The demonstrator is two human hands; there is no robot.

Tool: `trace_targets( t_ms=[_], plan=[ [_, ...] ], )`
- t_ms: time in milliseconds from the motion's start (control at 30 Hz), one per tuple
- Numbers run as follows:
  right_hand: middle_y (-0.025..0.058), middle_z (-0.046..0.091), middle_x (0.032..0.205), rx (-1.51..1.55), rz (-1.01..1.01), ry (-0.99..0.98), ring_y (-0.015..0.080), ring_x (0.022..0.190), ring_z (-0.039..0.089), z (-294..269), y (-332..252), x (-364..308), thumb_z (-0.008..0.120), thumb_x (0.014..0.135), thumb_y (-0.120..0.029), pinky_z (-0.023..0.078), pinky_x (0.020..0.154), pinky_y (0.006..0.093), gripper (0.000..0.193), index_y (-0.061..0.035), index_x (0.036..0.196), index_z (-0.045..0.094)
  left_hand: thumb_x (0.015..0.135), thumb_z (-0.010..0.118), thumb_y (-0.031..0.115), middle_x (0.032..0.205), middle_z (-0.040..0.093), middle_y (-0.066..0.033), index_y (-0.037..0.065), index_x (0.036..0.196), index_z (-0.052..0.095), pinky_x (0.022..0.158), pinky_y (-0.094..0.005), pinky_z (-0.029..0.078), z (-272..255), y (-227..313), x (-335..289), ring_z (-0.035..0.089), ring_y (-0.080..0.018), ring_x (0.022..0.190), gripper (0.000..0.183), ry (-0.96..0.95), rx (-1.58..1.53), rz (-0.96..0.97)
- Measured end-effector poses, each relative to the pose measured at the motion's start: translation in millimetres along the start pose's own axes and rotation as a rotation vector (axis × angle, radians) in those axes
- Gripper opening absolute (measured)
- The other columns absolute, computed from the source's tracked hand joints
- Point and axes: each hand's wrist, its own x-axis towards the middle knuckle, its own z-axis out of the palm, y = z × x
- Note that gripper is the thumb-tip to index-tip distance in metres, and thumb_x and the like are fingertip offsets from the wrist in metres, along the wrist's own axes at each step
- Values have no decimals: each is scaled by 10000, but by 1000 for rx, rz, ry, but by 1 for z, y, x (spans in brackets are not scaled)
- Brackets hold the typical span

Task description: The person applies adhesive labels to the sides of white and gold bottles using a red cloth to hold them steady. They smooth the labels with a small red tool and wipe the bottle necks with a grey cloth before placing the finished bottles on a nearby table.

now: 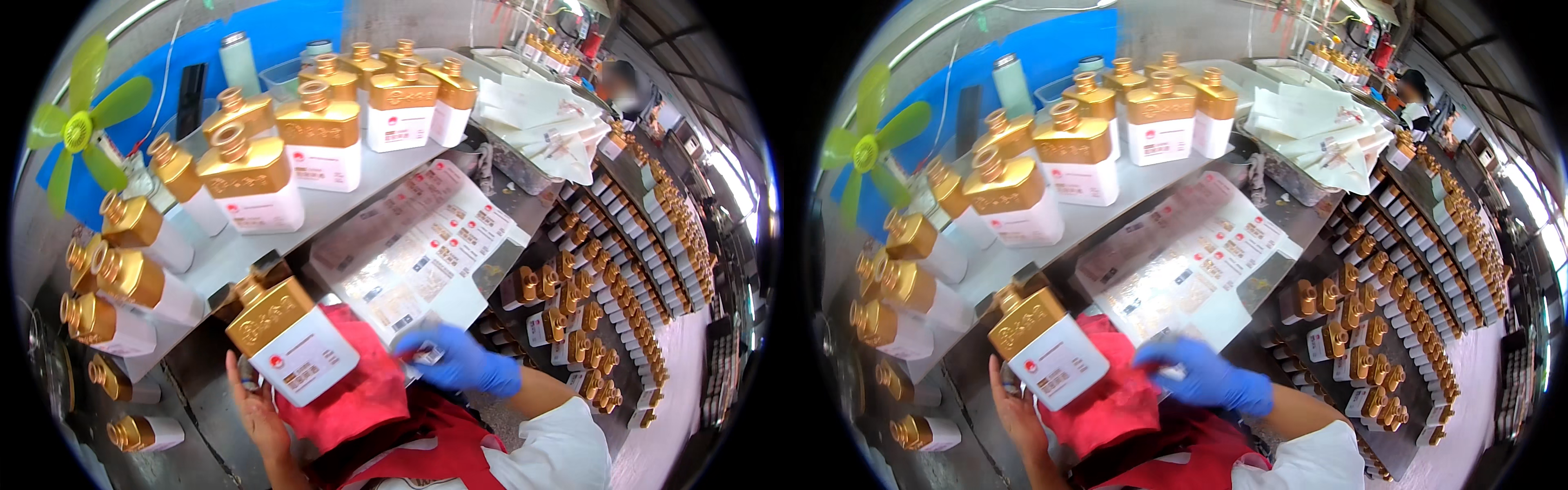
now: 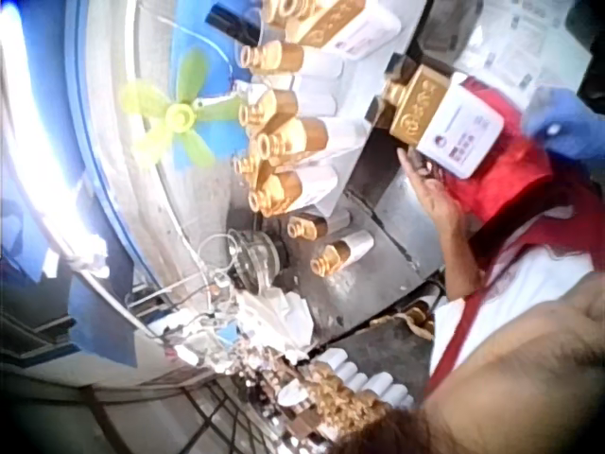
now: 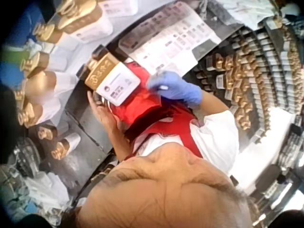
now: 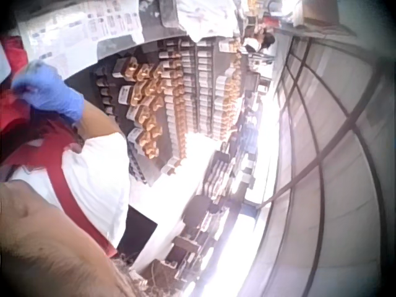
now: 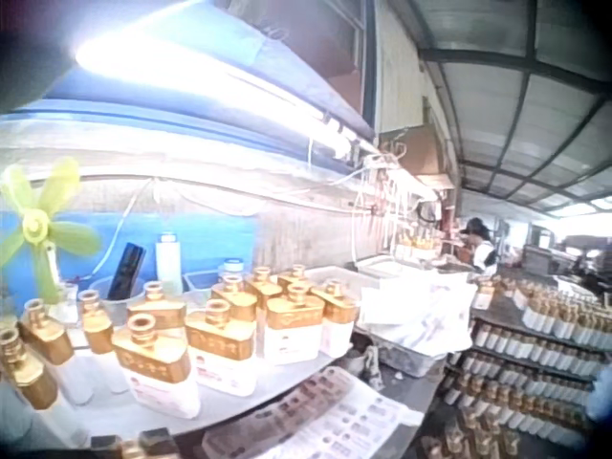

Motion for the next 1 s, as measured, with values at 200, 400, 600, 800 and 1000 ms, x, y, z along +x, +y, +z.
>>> trace_targets(
  t_ms=[200, 400, 600, 800, 1000],
  plan=[
    [31, 587, 706, 260, 628, 828, 122, 679, 556, -171, 101, -17, 576, 831, -181, 474, 698, 266, 198, -4, 874, 654, 866, 523, 530, 1346, 405, -125, 56, 1443, 236, 1018, -388, 349, -8, -2, -4, 403, -247, 1240, 801, 64, 79, 57],
    [63, 691, 859, -322, 688, 598, 116, 679, 609, -283, 221, -33, 692, 797, -225, 493, 672, 268, 319, 20, 1001, 688, 826, 601, 538, 1300, 466, -147, 1, 1396, 295, 950, -380, 399, 0, 5, 2, 475, -254, 1170, 841, 115, 130, 31],
    [76, 693, 758, -201, 747, 625, 120, 658, 608, -274, 237, -16, 757, 719, -211, 493, 658, 267, 266, 17, 851, 721, 839, 632, 393, 1331, 430, -174, 25, 1403, 308, 949, -390, 408, 0, 9, 8, 461, -282, 1189, 747, 184, 53, -34],
    [104, 696, 761, -382, 719, 727, 200, 680, 652, -276, 229, -10, 713, 709, -260, 503, 682, 311, 250, -37, 822, 725, 897, 548, 369, 1318, 454, -117, 15, 1408, 290, 965, -342, 391, 0, 3, 4, 455, -217, 1181, 672, 96, 131, 105],
    [110, 672, 777, -982, 579, 349, 295, 752, 649, -195, 90, 54, 606, 731, -290, 512, 700, 387, 202, -124, 776, 712, 877, 534, 39, 1182, 560, -108, -25, 1199, 536, 875, -276, 438, -13, 27, 4, 549, -167, 1030, 328, 281, 418, 217]
  ],
)
